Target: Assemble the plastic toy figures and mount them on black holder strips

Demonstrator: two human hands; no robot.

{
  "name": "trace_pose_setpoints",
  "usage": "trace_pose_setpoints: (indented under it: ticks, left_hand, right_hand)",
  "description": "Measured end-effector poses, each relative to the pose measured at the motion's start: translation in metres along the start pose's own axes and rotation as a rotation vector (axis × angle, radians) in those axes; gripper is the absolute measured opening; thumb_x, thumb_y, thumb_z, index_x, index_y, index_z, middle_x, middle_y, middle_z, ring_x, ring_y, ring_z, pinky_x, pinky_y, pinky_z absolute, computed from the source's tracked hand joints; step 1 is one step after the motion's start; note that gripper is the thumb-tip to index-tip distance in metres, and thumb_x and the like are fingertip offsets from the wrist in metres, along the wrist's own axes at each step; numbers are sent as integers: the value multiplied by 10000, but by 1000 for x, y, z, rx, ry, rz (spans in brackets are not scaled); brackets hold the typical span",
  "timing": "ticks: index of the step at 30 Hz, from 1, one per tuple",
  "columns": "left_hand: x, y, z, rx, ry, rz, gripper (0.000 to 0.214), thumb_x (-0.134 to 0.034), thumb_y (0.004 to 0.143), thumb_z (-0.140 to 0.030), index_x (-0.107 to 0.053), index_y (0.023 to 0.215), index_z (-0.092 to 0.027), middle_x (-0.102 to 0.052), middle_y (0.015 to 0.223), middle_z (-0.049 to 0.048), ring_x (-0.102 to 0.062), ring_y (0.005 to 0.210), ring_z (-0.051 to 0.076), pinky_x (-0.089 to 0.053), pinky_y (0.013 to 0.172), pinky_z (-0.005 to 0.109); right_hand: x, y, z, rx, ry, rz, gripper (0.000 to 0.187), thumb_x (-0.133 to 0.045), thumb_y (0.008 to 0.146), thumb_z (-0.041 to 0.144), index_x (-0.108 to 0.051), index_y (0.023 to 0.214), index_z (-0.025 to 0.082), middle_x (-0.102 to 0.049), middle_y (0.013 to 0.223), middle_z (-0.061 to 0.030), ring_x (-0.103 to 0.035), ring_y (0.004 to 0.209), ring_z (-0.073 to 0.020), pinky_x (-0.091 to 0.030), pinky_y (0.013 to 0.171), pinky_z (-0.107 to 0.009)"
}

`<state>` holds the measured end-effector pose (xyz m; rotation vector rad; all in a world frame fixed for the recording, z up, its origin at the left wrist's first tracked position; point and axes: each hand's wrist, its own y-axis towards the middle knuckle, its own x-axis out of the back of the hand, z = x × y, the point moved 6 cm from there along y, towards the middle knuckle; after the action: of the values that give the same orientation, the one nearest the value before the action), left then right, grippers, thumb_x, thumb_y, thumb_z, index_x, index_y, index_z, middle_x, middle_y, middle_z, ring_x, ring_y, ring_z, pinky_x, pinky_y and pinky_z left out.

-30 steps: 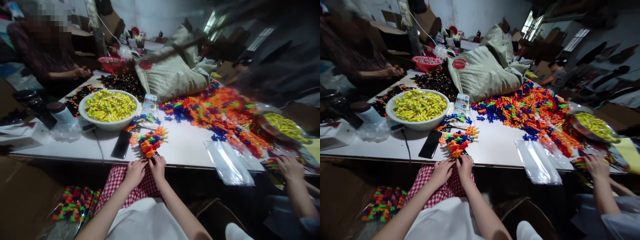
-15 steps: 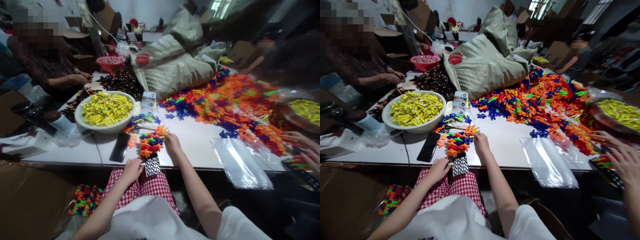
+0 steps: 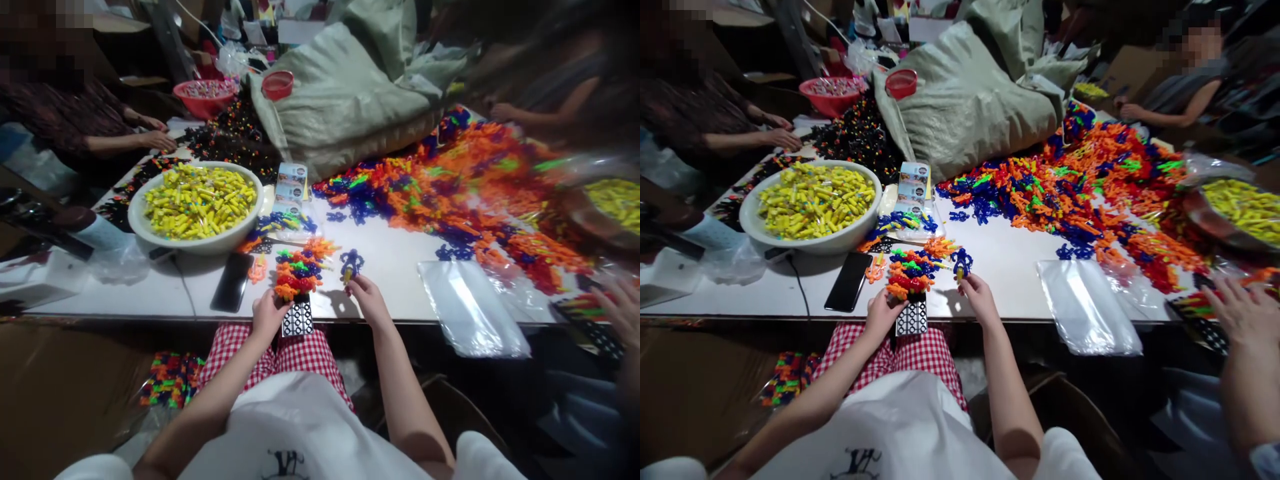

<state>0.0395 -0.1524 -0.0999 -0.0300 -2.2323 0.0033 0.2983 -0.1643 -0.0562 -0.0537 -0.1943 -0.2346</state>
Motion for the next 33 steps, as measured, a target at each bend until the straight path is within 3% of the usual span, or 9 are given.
trace_pose_setpoints:
  ticks: [7, 11, 13, 17, 23, 27, 33]
  left_hand:
    - [1, -1, -5, -20, -6, -36, 207, -634, 744, -344, -590, 846, -169, -639, 902, 47, -591, 849, 206, -387, 773, 326]
    - [0, -2, -5, -49, -18, -40, 162, -610, 761, -325, -607, 832, -180, -634, 912, 39, -590, 849, 195, -386, 771, 316]
    - [0, -2, -4, -56, -34, -58, 146, -594, 773, -318, -612, 816, -180, -634, 890, 37, -590, 838, 190, -385, 760, 308]
    - [-1, -3, -3, -79, -61, -86, 154, -587, 781, -331, -618, 803, -181, -638, 872, 32, -592, 822, 187, -381, 742, 304]
    - [-1, -4, -2, -111, -53, -70, 144, -564, 804, -311, -624, 848, -188, -637, 901, 39, -593, 867, 194, -380, 783, 311]
    - [-2, -4, -2, -122, -55, -61, 132, -554, 810, -299, -619, 833, -186, -638, 897, 41, -593, 869, 196, -377, 792, 315]
    - [-3, -3, -1, -142, -58, -56, 141, -544, 814, -303, -613, 807, -180, -637, 877, 41, -590, 843, 195, -375, 764, 306]
  right_hand:
    - [-39, -57, -7, -173, 221, -50, 257, -676, 646, 373, -661, 817, 181, -686, 761, -38, -603, 622, -166, -506, 645, -334]
    - [-64, -73, -14, -223, 254, -3, 279, -671, 647, 407, -640, 816, 188, -684, 708, -42, -638, 646, -205, -527, 649, -367]
    - [-71, -75, -17, -199, 244, -49, 272, -663, 656, 390, -612, 840, 196, -661, 657, -20, -630, 628, -197, -526, 642, -358]
    - [-78, -76, -22, -102, 91, -272, 201, -643, 663, 317, -566, 803, 195, -621, 673, -4, -586, 622, -162, -494, 619, -304]
    - [-95, -69, -27, 43, -231, -431, 191, -617, 704, 351, -562, 781, 185, -605, 703, -22, -550, 678, -177, -438, 664, -312]
    - [-104, -62, -26, 147, -415, -429, 169, -602, 726, 347, -581, 743, 181, -625, 751, -51, -546, 750, -200, -397, 730, -337]
    - [-108, -56, -25, 139, -470, -385, 131, -605, 724, 308, -599, 713, 178, -635, 724, -46, -544, 734, -198, -369, 736, -334]
